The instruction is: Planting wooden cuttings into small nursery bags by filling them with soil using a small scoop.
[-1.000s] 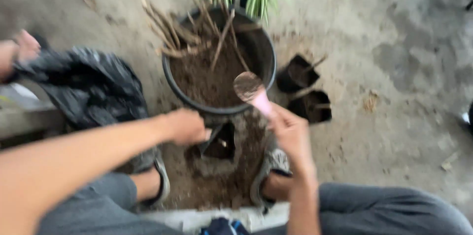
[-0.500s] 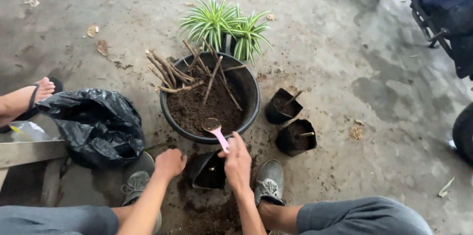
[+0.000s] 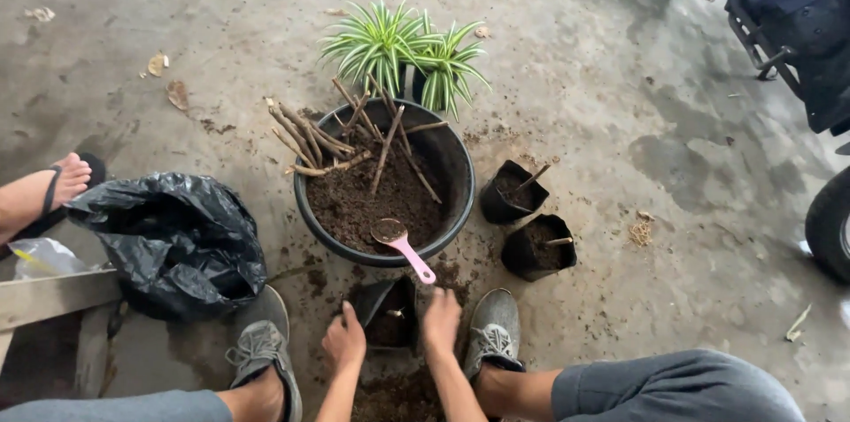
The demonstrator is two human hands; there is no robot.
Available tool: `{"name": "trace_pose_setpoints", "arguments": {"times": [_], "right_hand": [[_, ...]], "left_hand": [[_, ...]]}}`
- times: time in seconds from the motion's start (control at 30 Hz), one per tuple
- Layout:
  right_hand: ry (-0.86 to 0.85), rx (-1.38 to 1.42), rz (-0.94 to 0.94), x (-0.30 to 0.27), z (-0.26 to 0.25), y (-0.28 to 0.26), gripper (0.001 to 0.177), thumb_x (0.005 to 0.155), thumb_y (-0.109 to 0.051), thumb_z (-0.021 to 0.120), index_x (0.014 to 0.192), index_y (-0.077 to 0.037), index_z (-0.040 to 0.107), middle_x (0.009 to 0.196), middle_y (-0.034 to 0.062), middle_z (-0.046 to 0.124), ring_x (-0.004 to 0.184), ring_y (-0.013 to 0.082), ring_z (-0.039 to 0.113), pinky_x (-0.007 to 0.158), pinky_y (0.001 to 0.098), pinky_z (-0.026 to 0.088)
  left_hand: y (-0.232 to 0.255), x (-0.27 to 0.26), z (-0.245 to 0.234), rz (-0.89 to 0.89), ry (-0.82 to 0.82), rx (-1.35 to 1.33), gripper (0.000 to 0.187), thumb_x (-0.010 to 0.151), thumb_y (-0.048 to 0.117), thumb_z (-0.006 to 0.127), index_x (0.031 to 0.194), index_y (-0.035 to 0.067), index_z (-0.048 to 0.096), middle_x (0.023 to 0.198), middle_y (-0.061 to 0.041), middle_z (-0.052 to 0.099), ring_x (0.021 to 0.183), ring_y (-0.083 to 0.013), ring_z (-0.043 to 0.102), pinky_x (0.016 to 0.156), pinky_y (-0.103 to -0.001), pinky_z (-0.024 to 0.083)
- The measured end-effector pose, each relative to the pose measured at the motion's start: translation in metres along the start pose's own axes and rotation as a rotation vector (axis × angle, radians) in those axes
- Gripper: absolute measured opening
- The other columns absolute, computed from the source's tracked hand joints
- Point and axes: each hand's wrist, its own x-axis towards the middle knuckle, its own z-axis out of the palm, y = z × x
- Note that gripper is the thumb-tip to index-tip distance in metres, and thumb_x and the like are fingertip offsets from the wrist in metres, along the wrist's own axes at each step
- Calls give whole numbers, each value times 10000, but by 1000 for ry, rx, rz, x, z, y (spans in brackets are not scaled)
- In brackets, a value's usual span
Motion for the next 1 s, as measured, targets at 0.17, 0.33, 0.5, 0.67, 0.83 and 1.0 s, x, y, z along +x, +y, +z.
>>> {"name": "trace_pose_setpoints", "arguments": {"times": [0.17,0.33,0.5,0.67,0.83,1.0], "right_hand": [[-686,141,421,-74,-41,-113,863,955,-693,300,1607,-128,313,1674,82,307,1569,214,256,1281,383,200],[-327,-110,135,-46,-16,-51,781,995,-608,331,1611,-130,285,1710,104,170,1603,220,118,1297,365,56],[-765,295,509,-70,-37,-103,880,892,-727,343,1634,-256,298,1715,-59,262,1567,155,286,1280,426,192],[-468,14,477,-48,-24,-58,782,1000,-619,354,1508,-47,515,1565,134,511,1470,280,457,1207,378,345],[-594,243,753,-64,-32,-71,847,922,-747,343,1612,-255,349,1655,98,415,1391,429,554,826,692,555],[-294,501,713,-38,-26,-42,646,946,-730,424,985,-160,725,775,65,658,619,245,570,489,377,377]], "left_hand": [[6,4,0,140,-59,-26,792,1019,624,317,991,49,860,1110,-176,786,1093,-425,664,1115,-496,403],[15,-8,-9,98,-83,-53,734,1039,587,330,1148,49,817,1205,-173,759,1199,-412,642,1142,-511,415],[30,-13,-19,189,-84,-168,709,989,617,359,1372,101,659,1402,-159,640,1318,-374,561,1100,-474,418],[55,-36,-42,172,-189,-181,534,995,648,358,1073,126,436,1071,-86,456,1002,-275,477,949,-410,380],[60,-44,-46,302,-88,-266,878,914,693,346,1598,144,348,1721,-91,177,1583,-295,158,1245,-522,181],[44,8,-31,299,-4,82,802,997,674,308,931,-1,736,1048,-365,689,1109,-584,595,992,-596,416]]}}
